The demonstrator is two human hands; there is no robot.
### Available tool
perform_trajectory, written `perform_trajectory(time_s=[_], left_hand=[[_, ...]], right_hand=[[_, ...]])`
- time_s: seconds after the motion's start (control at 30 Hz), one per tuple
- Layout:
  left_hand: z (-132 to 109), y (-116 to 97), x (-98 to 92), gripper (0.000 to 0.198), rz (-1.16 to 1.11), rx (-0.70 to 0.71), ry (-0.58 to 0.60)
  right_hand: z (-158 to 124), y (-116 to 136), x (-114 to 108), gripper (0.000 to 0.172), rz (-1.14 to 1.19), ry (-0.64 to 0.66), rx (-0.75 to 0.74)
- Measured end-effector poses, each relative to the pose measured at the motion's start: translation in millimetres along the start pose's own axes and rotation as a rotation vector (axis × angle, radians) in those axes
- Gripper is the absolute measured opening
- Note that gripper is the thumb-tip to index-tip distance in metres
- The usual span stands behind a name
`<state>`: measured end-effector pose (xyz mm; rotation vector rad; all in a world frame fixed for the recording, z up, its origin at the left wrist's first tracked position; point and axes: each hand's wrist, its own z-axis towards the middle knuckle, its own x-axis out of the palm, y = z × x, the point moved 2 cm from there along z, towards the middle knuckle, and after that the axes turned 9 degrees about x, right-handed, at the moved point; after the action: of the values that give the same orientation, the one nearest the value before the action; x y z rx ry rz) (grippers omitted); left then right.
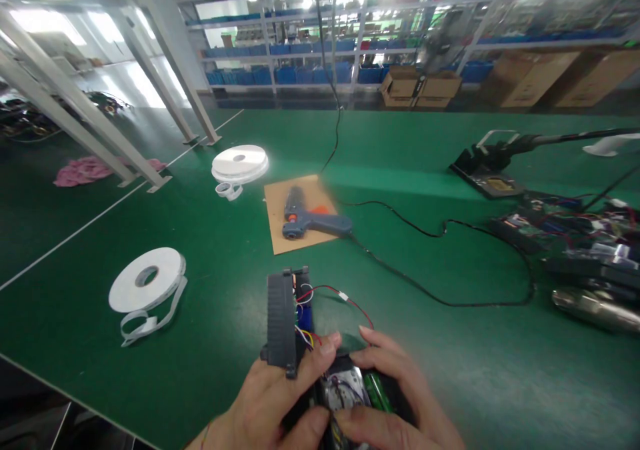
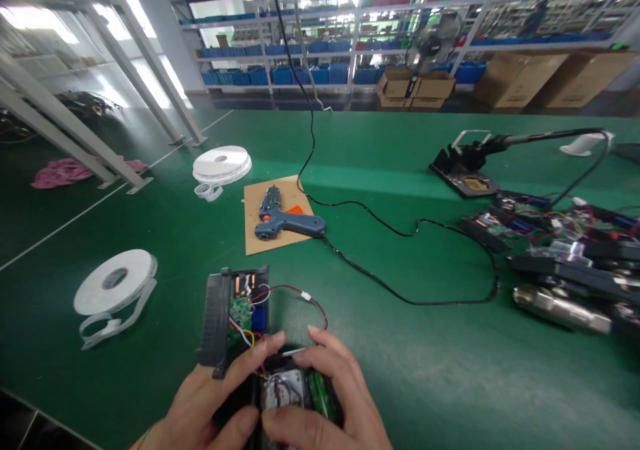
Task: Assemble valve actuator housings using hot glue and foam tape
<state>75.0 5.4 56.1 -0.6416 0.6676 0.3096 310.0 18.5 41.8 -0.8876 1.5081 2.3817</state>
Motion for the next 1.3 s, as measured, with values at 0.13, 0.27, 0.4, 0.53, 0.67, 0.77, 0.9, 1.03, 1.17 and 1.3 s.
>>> perform_trajectory(time_s=[0.13,0.27,0.4,0.53,0.67,0.77,0.9,1.03,1.17,1.3], left_hand=[[4.8,-8.9,-5.4,0.063,0.004,-0.157,-0.002],[6.1,-10.1,-5.0,0.057,0.010,-0.135,-0.080],[6.1,-10.3,-4.4,0.051,-0.035,-0.151,-0.103],[10.1,-12.0,-4.8,0.047,-0.144,-0.160,-0.102],[10.4,-11.4,-4.4,0.045,-0.156,-0.161,-0.085],[9.3,-12.3,-6.0,0.046,-0.103,-0.111,-0.073],[9.5,-12.7,-7.4,0.042,-0.084,-0.139,-0.027],[8.1,-13.1,-3.4,0.041,-0.112,-0.113,-0.065],[5.5,-16.3,0.5,0.047,-0.172,-0.189,-0.075],[3.7,-20.1,2.3,0.050,-0.287,-0.283,-0.058]], right_hand=[[-2.6,-0.7,11.1,0.021,0.005,-0.101,-0.197],[-4.0,-2.9,14.1,0.027,0.024,-0.183,-0.131],[-1.3,2.0,3.7,0.042,-0.009,-0.036,-0.011],[2.2,8.6,-5.2,0.044,-0.045,-0.038,-0.012],[4.6,11.1,-2.6,0.043,-0.096,-0.041,-0.038],[6.1,13.1,1.3,0.034,-0.148,-0.092,-0.090],[12.1,22.7,-0.4,0.023,-0.211,-0.170,-0.297],[21.8,32.4,-7.6,0.026,-0.277,-0.134,-0.401],[23.2,33.8,-8.1,0.015,-0.255,-0.143,-0.414],[18.3,30.5,-4.4,0.012,-0.171,-0.174,-0.371]])
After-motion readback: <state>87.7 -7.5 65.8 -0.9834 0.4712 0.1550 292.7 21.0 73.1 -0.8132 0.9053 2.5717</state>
